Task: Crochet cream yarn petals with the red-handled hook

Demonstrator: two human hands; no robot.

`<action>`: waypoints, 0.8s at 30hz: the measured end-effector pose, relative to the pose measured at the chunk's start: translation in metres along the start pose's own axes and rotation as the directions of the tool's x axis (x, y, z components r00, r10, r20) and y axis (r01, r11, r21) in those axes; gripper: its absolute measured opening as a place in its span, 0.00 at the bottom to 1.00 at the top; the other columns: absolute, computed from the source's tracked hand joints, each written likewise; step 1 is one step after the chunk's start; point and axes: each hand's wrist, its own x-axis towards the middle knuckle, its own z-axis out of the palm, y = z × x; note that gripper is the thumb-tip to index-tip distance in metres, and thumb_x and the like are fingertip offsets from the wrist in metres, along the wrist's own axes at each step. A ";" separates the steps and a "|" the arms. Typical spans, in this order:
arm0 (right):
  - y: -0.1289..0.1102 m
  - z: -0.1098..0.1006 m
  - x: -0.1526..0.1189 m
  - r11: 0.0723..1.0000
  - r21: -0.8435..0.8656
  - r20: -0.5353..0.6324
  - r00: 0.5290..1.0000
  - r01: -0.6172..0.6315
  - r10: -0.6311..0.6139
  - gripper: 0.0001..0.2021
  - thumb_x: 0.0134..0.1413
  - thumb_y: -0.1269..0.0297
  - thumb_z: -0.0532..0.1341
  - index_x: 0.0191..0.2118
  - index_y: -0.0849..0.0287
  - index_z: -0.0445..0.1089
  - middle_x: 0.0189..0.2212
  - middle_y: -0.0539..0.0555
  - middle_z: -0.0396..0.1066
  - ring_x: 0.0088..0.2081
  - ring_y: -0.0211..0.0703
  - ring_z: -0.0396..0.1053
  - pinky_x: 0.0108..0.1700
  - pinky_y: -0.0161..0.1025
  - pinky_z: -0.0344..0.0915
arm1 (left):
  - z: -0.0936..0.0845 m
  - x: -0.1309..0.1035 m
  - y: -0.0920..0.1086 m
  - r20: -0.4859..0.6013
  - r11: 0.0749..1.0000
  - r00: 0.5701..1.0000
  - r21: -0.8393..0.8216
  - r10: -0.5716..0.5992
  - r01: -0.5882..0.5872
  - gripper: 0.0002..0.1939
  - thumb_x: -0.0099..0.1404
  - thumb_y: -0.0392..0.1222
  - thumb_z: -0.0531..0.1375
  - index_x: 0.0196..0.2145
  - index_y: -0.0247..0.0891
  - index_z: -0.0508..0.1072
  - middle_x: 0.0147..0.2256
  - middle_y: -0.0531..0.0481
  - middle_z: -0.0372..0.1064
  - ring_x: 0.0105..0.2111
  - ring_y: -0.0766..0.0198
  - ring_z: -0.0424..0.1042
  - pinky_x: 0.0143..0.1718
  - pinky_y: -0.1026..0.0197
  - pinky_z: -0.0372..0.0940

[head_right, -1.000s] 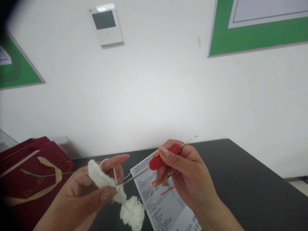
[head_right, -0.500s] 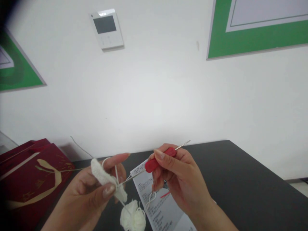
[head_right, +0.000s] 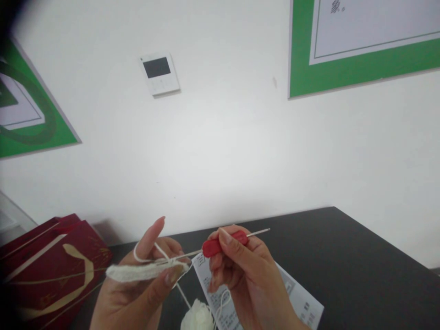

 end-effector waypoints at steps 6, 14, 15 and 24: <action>0.003 0.001 -0.003 1.000 -0.002 -0.007 1.000 0.014 -0.014 0.10 0.53 0.60 0.69 0.29 0.63 0.75 0.19 0.48 0.70 0.18 0.29 0.66 0.22 0.26 0.66 | 0.014 -0.004 -0.012 -0.084 0.998 0.996 -0.054 0.020 -0.025 0.20 0.47 0.35 0.75 0.38 0.51 0.83 0.21 0.56 0.73 0.25 0.69 0.69 0.31 0.68 0.68; -0.003 0.002 0.001 1.000 0.029 0.006 1.000 0.005 -0.005 0.11 0.48 0.61 0.71 0.26 0.64 0.75 0.16 0.47 0.68 0.15 0.30 0.64 0.20 0.28 0.67 | 0.006 -0.005 -0.014 0.016 0.976 0.983 -0.118 -0.185 0.185 0.19 0.48 0.37 0.74 0.40 0.46 0.84 0.26 0.52 0.74 0.27 0.69 0.71 0.30 0.70 0.67; -0.004 0.002 0.002 1.000 0.030 0.009 1.000 -0.008 0.007 0.11 0.48 0.61 0.71 0.26 0.64 0.75 0.15 0.47 0.68 0.15 0.30 0.64 0.19 0.28 0.68 | 0.006 -0.006 -0.013 0.005 0.971 0.979 -0.126 -0.205 0.204 0.19 0.48 0.37 0.74 0.40 0.46 0.84 0.27 0.52 0.74 0.26 0.70 0.70 0.28 0.71 0.66; -0.009 -0.002 0.008 0.997 0.031 0.031 0.997 -0.077 0.076 0.10 0.48 0.63 0.70 0.25 0.65 0.75 0.12 0.46 0.65 0.13 0.28 0.60 0.18 0.27 0.68 | 0.016 -0.013 0.005 -0.044 0.964 0.968 -0.118 -0.246 0.239 0.16 0.46 0.40 0.75 0.35 0.44 0.85 0.26 0.52 0.76 0.28 0.67 0.73 0.36 0.70 0.70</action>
